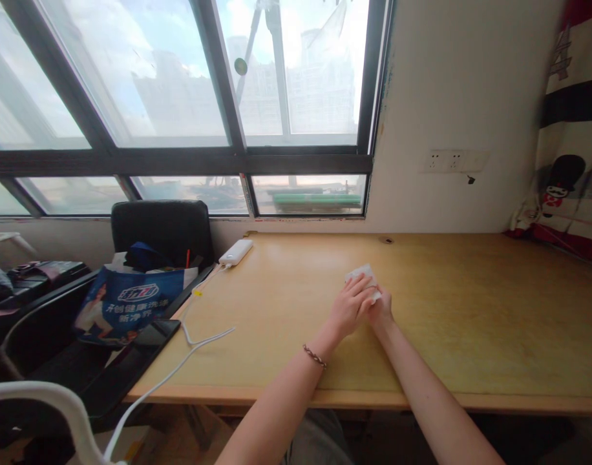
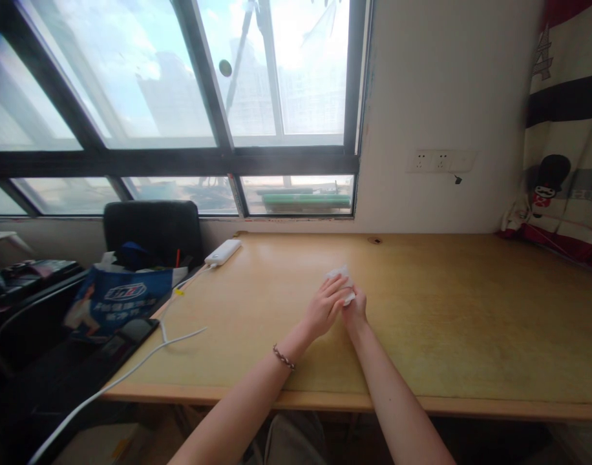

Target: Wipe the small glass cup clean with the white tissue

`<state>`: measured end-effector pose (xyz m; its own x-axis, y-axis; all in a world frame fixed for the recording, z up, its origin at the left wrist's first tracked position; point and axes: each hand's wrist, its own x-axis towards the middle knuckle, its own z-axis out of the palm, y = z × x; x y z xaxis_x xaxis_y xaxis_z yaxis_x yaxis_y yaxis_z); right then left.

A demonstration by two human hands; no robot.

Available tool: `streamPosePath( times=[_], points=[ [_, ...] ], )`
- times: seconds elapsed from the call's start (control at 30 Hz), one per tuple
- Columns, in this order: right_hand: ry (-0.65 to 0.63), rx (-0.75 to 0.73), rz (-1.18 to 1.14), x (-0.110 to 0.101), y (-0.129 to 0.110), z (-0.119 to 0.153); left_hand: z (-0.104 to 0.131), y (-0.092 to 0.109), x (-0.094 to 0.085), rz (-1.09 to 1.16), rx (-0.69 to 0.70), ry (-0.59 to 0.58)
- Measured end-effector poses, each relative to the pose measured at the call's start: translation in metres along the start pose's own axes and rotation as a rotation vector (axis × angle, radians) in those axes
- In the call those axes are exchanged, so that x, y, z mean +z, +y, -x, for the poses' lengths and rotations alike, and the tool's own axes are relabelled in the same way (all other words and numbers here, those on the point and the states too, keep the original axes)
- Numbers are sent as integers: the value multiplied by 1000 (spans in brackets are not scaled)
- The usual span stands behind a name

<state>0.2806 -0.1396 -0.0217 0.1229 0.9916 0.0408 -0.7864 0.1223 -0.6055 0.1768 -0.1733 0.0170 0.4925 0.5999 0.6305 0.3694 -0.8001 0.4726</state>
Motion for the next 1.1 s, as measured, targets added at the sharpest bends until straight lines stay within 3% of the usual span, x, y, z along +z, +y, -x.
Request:
streamPosePath(
  times=[0.23, 0.43, 0.57, 0.73, 0.93, 1.1],
  points=[
    [28, 118, -166, 7, -8, 5, -6, -19, 5, 458, -284, 268],
    [25, 126, -147, 3, -15, 5, -4, -33, 13, 950, -553, 341],
    [30, 134, -150, 7, -17, 7, -3, -34, 14, 1067, -632, 353],
    [35, 181, -84, 9, -13, 7, -2, -30, 9, 739, -573, 372],
    [-18, 203, -72, 4, -4, 6, -1, -20, 4, 336, -130, 249],
    [5, 139, -111, -3, -9, 1, 1, -14, 5, 217, 97, 82]
  ],
)
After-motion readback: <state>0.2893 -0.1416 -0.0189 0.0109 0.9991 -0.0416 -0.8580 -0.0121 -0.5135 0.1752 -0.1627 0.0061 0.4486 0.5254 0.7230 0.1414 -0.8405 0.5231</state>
